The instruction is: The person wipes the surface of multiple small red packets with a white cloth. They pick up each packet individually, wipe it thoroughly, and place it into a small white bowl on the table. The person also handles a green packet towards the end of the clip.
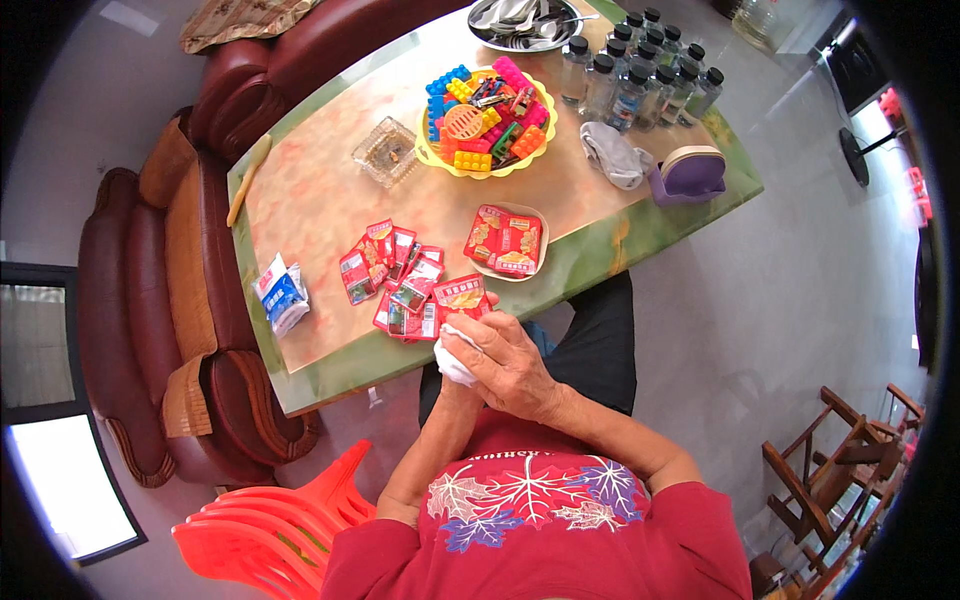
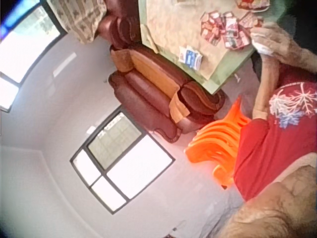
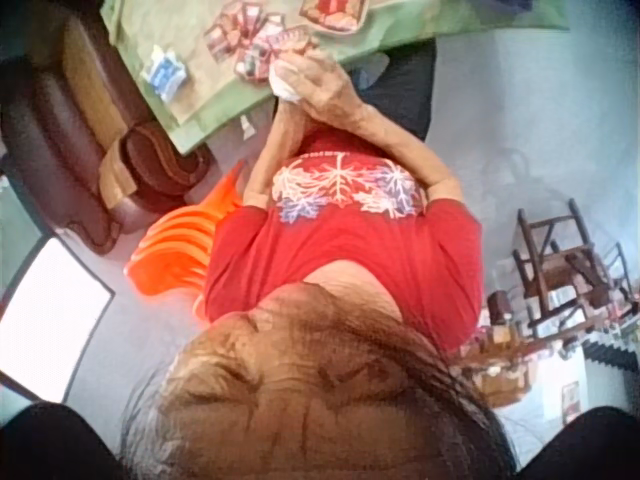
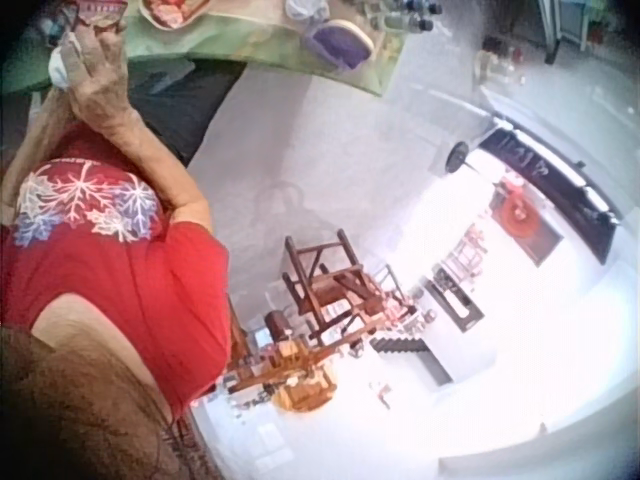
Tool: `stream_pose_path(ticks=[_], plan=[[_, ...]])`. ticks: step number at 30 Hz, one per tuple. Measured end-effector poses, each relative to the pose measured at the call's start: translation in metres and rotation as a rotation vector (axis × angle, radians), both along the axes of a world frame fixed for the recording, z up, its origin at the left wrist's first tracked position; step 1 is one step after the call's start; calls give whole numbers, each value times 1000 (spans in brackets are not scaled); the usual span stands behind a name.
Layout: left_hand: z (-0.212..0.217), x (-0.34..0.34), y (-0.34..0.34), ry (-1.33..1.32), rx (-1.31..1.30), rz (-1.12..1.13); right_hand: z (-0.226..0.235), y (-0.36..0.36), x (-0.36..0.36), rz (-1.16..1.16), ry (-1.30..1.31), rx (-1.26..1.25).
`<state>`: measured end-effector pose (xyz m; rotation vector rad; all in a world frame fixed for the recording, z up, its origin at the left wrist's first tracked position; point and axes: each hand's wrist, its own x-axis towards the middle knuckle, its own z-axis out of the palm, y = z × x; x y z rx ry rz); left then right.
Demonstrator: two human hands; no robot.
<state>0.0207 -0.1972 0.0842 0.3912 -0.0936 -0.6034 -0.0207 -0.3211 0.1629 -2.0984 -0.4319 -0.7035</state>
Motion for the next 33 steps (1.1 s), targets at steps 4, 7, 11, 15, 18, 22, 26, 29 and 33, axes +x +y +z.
stream_pose_path(ticks=[4,7,11,15,18,22,26,29,33], plan=[[53,-3,-25,209,122,128,2,-5,25,-134,12,-13],[91,-5,-41,415,143,223,3,-9,33,-285,62,-25],[56,-6,-19,283,81,-6,-10,-11,42,-518,177,57],[66,-4,-29,250,323,-19,-7,-10,46,-472,172,61],[76,0,-39,208,254,19,0,6,27,-286,102,54],[72,5,-25,181,218,4,-20,6,0,-106,15,-77],[70,0,-27,256,208,16,-21,-8,-4,2,26,-107],[59,-3,-26,281,215,12,-13,-18,15,-145,48,-95],[65,-7,-34,359,185,78,-11,-26,37,-433,115,-115]])
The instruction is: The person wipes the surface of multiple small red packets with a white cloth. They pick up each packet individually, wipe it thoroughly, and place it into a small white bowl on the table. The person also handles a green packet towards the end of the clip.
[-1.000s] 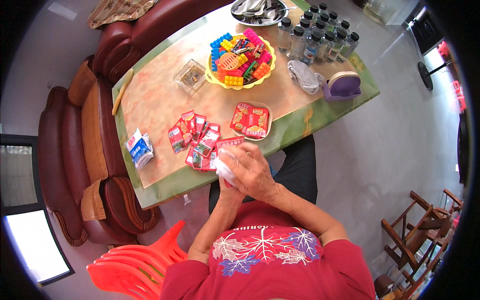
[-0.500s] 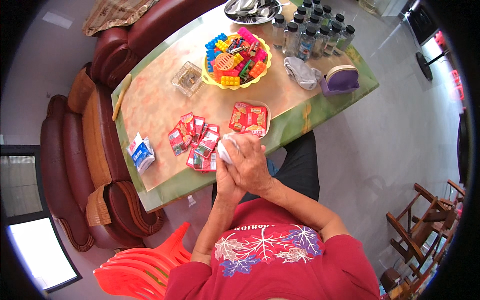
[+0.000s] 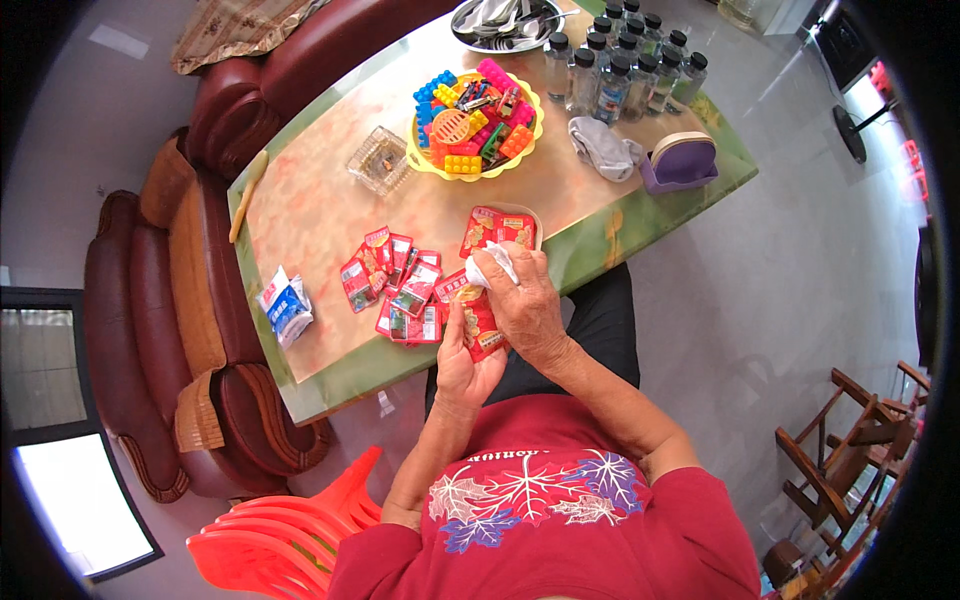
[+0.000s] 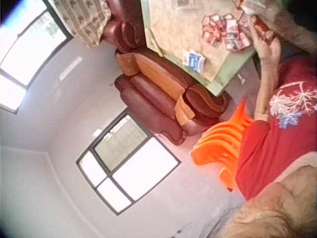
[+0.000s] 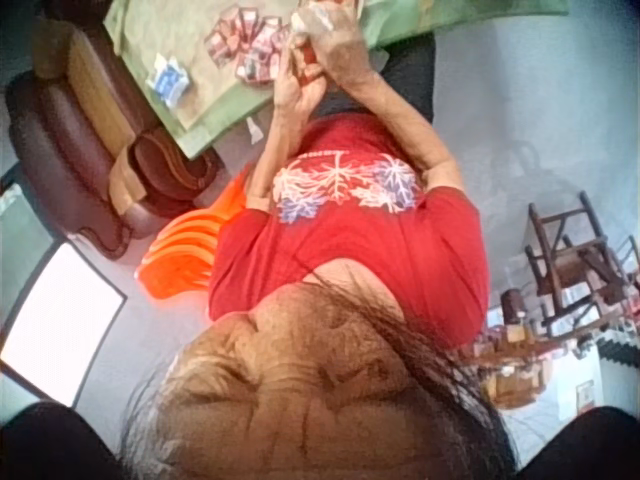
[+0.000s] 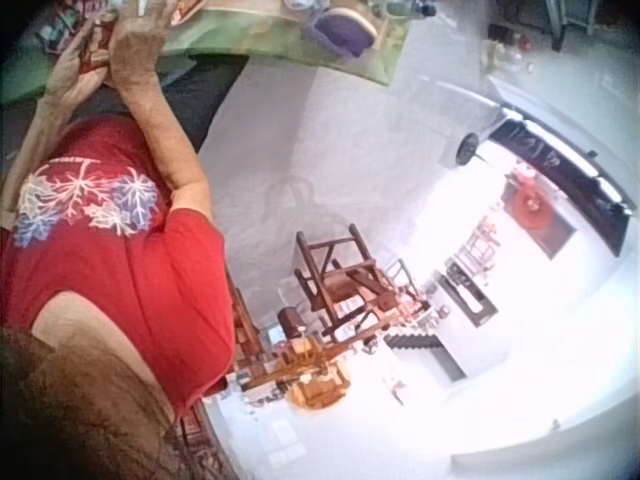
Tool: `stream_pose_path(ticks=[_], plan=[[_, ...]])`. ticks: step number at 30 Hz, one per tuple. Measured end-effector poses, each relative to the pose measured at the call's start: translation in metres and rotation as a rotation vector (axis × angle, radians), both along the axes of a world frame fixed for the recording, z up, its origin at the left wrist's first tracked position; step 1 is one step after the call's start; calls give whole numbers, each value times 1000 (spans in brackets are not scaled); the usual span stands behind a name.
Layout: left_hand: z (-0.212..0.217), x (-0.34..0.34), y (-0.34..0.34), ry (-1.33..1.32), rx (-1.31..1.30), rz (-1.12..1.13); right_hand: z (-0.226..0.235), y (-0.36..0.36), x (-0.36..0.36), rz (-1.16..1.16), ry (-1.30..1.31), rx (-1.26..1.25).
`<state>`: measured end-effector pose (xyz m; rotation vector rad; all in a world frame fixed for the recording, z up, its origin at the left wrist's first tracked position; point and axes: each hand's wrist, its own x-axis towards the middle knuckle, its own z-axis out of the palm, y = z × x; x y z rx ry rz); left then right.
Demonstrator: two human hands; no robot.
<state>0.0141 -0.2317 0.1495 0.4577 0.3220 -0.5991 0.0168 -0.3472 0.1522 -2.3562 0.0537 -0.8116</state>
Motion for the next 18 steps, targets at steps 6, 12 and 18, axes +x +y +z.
stream_pose_path(ticks=[6,12,18], plan=[[-14,5,10,-29,13,56,-9,13,-41,119,181,-218],[-20,4,21,-144,46,-93,-5,15,-64,567,248,82],[-12,-6,12,-41,-105,-95,3,5,-10,289,72,259]])
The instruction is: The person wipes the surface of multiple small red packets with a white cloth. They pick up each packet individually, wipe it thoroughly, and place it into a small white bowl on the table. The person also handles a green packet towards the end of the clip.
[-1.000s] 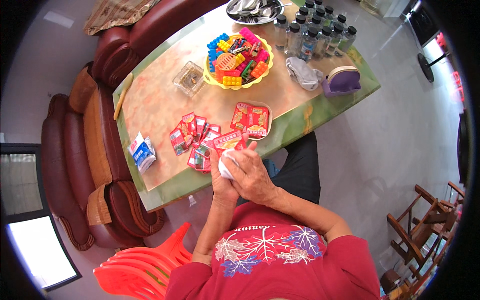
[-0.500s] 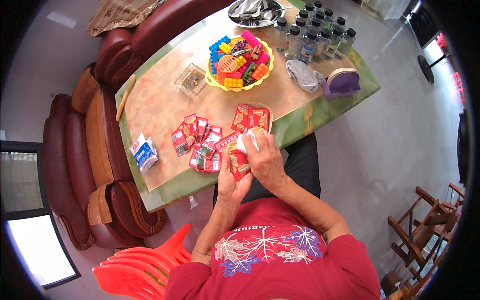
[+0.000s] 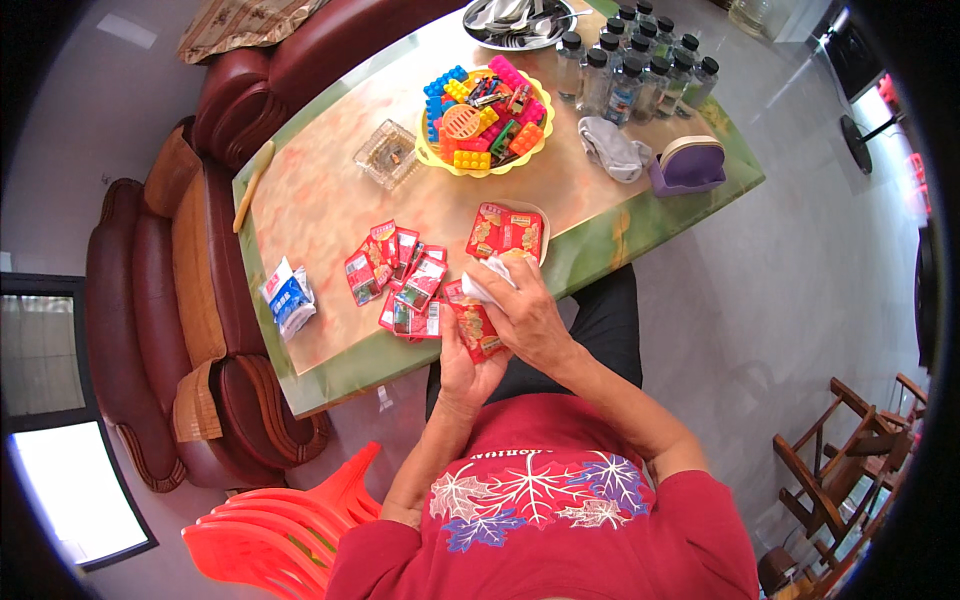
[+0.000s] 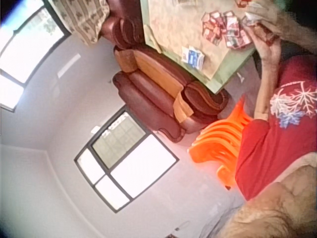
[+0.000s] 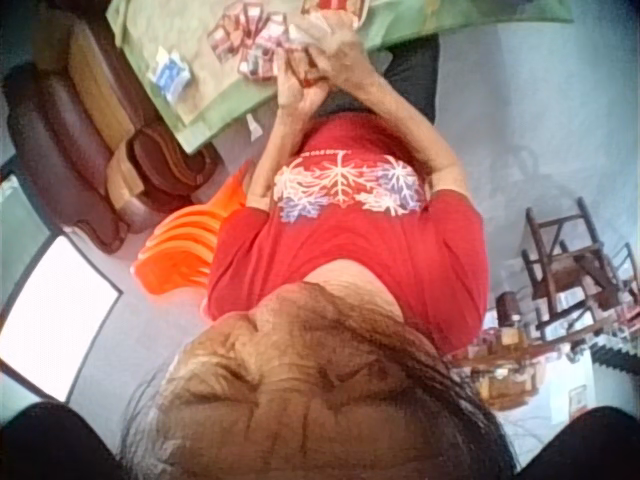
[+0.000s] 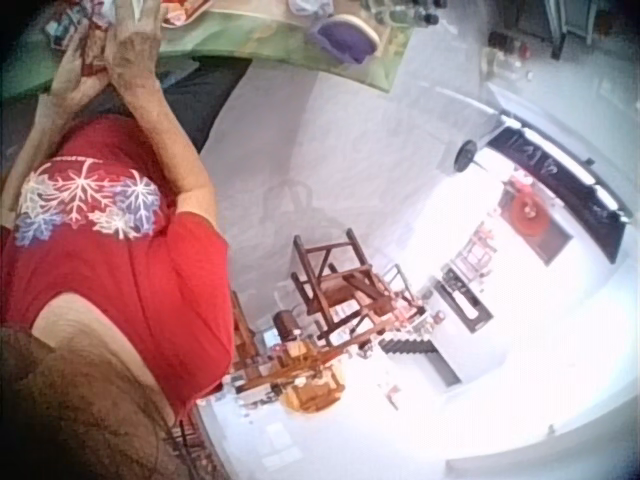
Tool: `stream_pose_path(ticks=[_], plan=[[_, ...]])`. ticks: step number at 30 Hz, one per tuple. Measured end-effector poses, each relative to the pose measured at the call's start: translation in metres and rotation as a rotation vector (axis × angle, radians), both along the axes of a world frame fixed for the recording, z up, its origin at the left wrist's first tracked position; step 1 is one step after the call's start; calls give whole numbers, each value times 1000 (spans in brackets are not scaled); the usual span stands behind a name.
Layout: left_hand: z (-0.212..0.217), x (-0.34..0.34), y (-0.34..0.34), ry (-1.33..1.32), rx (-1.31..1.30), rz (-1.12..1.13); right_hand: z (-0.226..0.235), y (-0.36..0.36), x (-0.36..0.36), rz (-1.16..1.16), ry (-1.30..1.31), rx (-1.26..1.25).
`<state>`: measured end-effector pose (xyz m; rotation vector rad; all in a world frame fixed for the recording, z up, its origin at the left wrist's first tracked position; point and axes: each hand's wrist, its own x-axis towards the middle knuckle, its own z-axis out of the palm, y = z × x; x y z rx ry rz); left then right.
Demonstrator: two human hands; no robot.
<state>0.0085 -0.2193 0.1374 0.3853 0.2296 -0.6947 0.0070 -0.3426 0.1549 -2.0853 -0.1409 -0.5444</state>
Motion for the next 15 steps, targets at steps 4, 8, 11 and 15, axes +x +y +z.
stream_pose_path(ticks=[4,8,11,15], plan=[[3,2,-8,-60,231,101,-9,21,8,-46,-123,-186],[-7,10,10,-91,149,-7,-19,37,-18,58,-58,-91],[-14,15,19,-60,152,78,-15,27,-41,183,33,-43],[-27,23,32,-26,-25,33,-25,6,-59,398,126,133]])
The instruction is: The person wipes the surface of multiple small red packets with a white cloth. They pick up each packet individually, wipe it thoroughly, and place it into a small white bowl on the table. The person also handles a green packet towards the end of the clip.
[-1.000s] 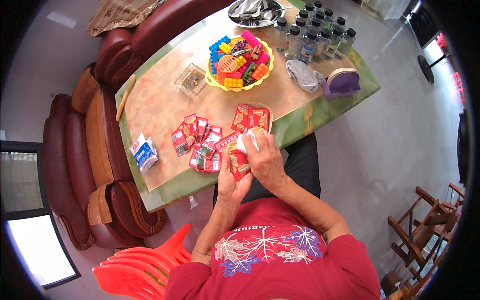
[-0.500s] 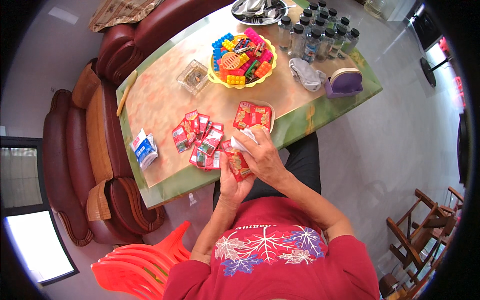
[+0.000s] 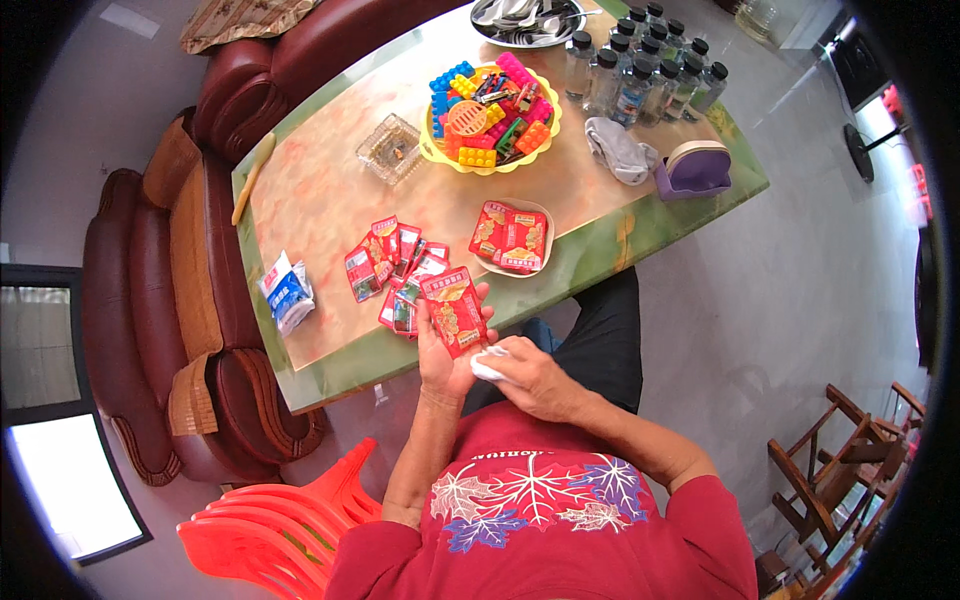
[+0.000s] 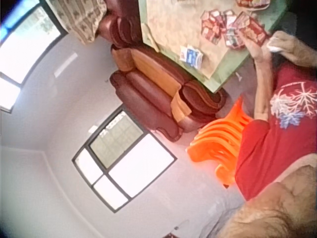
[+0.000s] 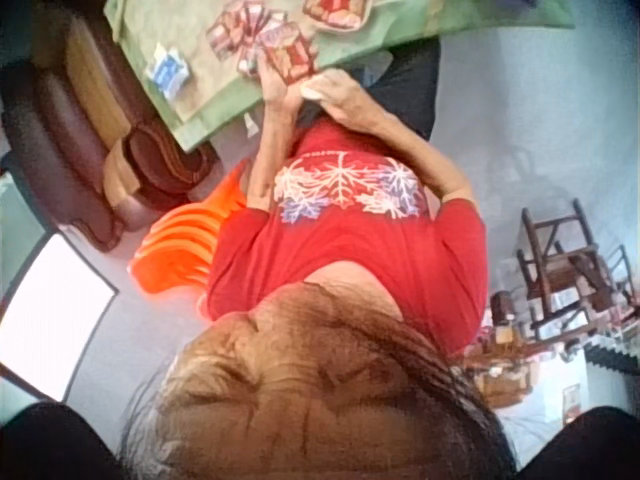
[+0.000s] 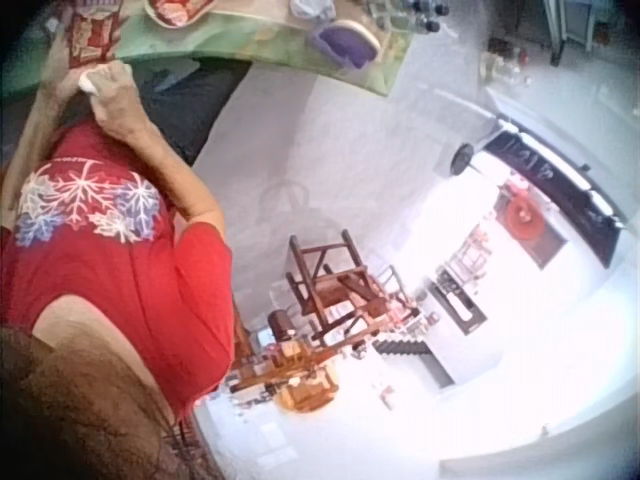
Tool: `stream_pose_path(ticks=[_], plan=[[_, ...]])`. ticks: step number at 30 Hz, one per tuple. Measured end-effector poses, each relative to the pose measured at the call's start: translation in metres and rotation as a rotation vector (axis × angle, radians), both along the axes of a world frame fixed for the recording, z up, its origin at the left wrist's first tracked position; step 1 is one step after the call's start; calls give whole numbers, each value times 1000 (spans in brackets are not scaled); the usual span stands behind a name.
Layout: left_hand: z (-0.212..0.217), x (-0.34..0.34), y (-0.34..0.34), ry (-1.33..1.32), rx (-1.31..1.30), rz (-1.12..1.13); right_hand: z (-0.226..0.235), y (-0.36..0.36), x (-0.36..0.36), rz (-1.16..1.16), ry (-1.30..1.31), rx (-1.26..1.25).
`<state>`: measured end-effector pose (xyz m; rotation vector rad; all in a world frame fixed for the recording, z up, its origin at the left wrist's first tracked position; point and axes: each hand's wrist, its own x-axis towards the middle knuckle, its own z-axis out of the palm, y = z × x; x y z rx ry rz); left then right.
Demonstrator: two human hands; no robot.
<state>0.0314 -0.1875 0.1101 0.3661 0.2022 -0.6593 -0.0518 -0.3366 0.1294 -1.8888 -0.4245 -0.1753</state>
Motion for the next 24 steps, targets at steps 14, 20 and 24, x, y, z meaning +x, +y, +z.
stream_pose_path(ticks=[14,20,24], plan=[[14,-15,-20,-5,522,-73,11,-18,67,-349,-164,-280],[-3,-20,-16,27,488,0,-14,1,39,-324,-180,-344],[-18,-15,-12,28,515,88,-19,-3,9,-168,-154,-301]])
